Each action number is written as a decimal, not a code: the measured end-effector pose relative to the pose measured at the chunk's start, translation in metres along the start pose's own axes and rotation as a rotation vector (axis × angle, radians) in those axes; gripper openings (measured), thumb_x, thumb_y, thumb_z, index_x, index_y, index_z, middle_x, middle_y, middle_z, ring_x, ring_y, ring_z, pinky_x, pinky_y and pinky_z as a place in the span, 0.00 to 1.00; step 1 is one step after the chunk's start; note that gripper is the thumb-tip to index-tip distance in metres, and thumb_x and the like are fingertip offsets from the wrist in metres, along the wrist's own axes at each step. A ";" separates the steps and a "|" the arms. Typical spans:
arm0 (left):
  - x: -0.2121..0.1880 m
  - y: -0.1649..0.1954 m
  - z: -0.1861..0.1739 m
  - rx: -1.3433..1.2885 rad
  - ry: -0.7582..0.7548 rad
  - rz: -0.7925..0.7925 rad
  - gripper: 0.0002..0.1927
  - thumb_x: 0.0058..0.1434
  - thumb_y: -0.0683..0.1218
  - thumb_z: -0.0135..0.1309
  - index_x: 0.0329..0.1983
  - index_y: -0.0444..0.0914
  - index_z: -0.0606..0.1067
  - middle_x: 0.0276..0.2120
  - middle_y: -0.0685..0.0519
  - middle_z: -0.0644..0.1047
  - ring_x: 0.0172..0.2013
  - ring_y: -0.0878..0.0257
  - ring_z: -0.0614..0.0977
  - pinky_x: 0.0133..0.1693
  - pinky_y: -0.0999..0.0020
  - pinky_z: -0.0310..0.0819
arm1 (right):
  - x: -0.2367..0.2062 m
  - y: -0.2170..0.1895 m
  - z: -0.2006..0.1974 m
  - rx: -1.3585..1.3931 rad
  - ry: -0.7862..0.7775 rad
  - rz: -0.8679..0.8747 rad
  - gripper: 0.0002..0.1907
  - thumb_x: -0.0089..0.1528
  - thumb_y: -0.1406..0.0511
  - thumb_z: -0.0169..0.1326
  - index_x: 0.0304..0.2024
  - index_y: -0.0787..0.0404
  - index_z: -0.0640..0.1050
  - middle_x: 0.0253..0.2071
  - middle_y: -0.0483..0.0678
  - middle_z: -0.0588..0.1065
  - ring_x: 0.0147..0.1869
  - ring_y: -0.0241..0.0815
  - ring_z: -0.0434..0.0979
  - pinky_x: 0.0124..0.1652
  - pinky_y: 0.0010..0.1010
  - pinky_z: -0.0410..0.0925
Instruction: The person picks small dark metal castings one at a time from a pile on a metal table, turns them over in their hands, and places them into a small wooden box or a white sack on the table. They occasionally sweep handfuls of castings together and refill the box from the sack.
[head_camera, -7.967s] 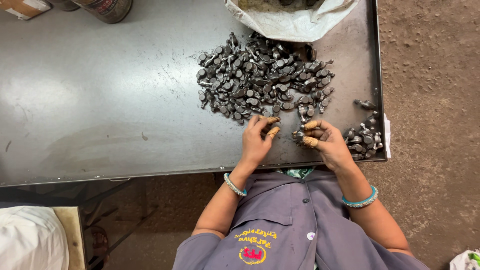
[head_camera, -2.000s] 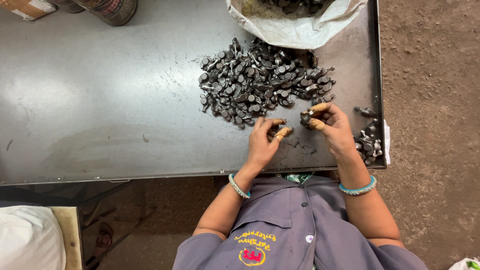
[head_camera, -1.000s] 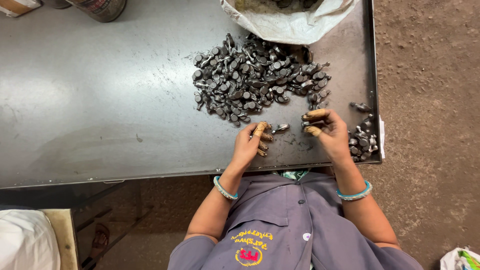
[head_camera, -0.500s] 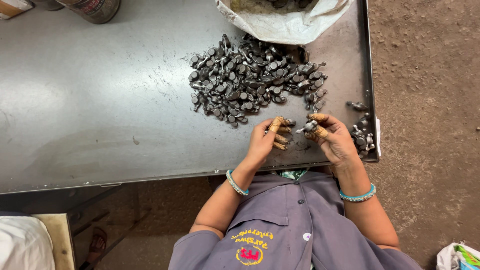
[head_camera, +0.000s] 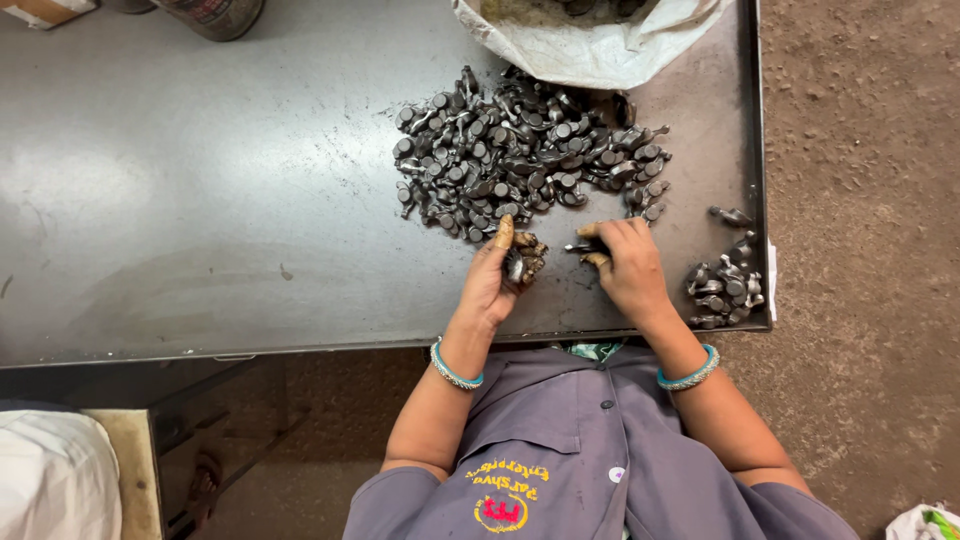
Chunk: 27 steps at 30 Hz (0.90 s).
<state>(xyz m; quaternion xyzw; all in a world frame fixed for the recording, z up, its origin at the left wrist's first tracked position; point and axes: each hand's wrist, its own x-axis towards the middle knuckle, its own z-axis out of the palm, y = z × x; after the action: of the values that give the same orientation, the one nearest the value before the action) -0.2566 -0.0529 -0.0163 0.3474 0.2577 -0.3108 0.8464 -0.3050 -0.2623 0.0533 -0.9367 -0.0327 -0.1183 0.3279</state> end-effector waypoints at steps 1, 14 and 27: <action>0.000 0.002 -0.002 0.000 0.004 0.005 0.18 0.66 0.60 0.58 0.39 0.40 0.78 0.32 0.51 0.83 0.28 0.63 0.83 0.27 0.69 0.75 | -0.003 0.005 0.004 0.008 0.019 0.038 0.20 0.51 0.74 0.67 0.46 0.58 0.79 0.43 0.49 0.78 0.48 0.53 0.75 0.49 0.40 0.70; 0.003 -0.032 0.012 0.095 -0.128 0.003 0.17 0.68 0.53 0.58 0.49 0.36 0.78 0.38 0.49 0.83 0.35 0.60 0.85 0.33 0.60 0.82 | -0.030 0.072 -0.003 1.520 -0.097 0.831 0.15 0.64 0.72 0.56 0.54 0.64 0.74 0.47 0.51 0.79 0.46 0.40 0.82 0.44 0.32 0.75; 0.012 -0.012 0.091 0.076 -0.251 -0.046 0.23 0.69 0.63 0.50 0.48 0.38 0.74 0.39 0.48 0.81 0.34 0.60 0.82 0.30 0.67 0.78 | 0.049 0.028 -0.036 0.243 0.171 0.298 0.21 0.53 0.74 0.67 0.49 0.61 0.80 0.52 0.48 0.79 0.48 0.44 0.78 0.46 0.32 0.73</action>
<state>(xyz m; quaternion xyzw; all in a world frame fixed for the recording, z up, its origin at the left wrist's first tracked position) -0.2369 -0.1317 0.0272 0.3313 0.1457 -0.3809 0.8509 -0.2607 -0.3075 0.0749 -0.8713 0.1200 -0.1427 0.4540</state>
